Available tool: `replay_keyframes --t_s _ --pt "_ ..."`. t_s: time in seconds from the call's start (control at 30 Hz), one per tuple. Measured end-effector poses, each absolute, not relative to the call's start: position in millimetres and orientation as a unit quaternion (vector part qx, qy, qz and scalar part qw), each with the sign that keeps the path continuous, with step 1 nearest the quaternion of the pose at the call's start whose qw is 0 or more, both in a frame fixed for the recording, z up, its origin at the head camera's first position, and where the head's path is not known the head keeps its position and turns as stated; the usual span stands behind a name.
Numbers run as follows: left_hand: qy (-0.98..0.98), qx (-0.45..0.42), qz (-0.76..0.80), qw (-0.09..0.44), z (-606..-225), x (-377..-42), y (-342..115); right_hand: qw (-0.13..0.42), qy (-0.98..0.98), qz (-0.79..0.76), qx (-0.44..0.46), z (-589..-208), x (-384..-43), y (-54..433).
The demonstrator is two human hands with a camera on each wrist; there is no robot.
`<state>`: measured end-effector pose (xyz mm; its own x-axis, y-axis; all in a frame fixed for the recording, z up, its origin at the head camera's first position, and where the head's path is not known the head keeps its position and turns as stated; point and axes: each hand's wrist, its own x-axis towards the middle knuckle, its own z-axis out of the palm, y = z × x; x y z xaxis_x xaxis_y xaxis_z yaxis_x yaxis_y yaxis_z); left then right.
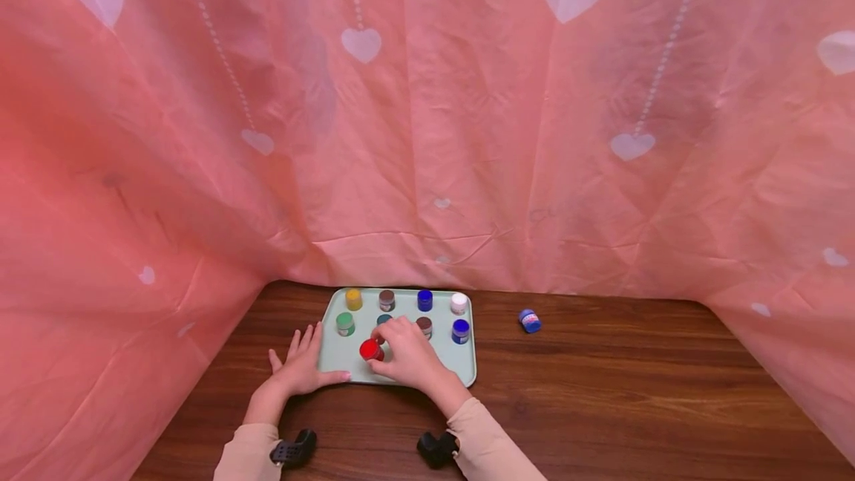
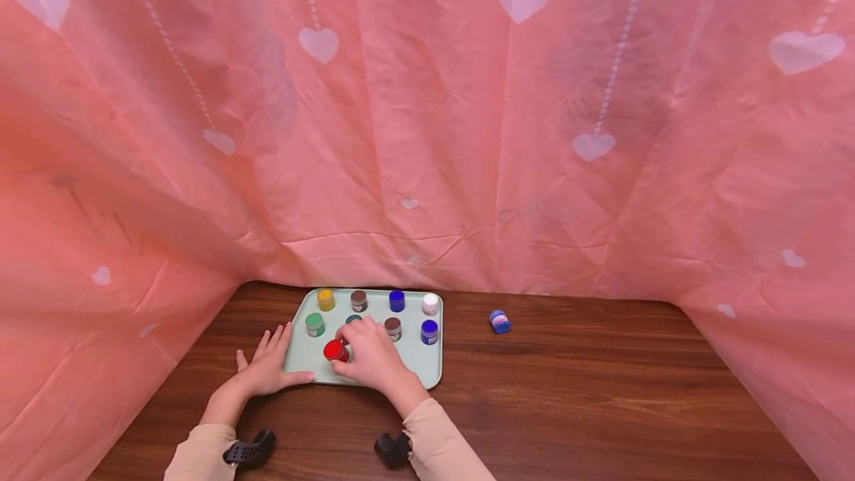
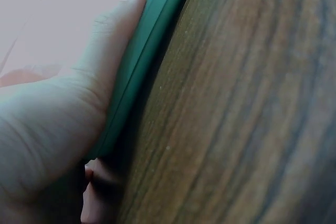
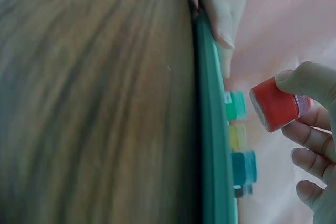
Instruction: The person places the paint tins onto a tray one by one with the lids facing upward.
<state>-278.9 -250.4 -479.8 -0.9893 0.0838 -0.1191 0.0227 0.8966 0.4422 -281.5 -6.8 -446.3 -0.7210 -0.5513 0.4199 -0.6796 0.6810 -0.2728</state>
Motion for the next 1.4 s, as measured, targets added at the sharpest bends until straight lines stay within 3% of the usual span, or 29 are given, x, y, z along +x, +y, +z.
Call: replay_keyframes --t_s 0.7,1.4 --pt "0.971 0.028 0.229 0.066 -482.8 -274.9 -254.8 0.123 -0.907 0.254 0.311 -457.1 -283.5 -62.2" --pt "0.967 0.038 0.243 0.063 -478.8 -276.5 -252.4 0.081 -0.909 0.259 0.315 -463.0 -298.4 -77.8"
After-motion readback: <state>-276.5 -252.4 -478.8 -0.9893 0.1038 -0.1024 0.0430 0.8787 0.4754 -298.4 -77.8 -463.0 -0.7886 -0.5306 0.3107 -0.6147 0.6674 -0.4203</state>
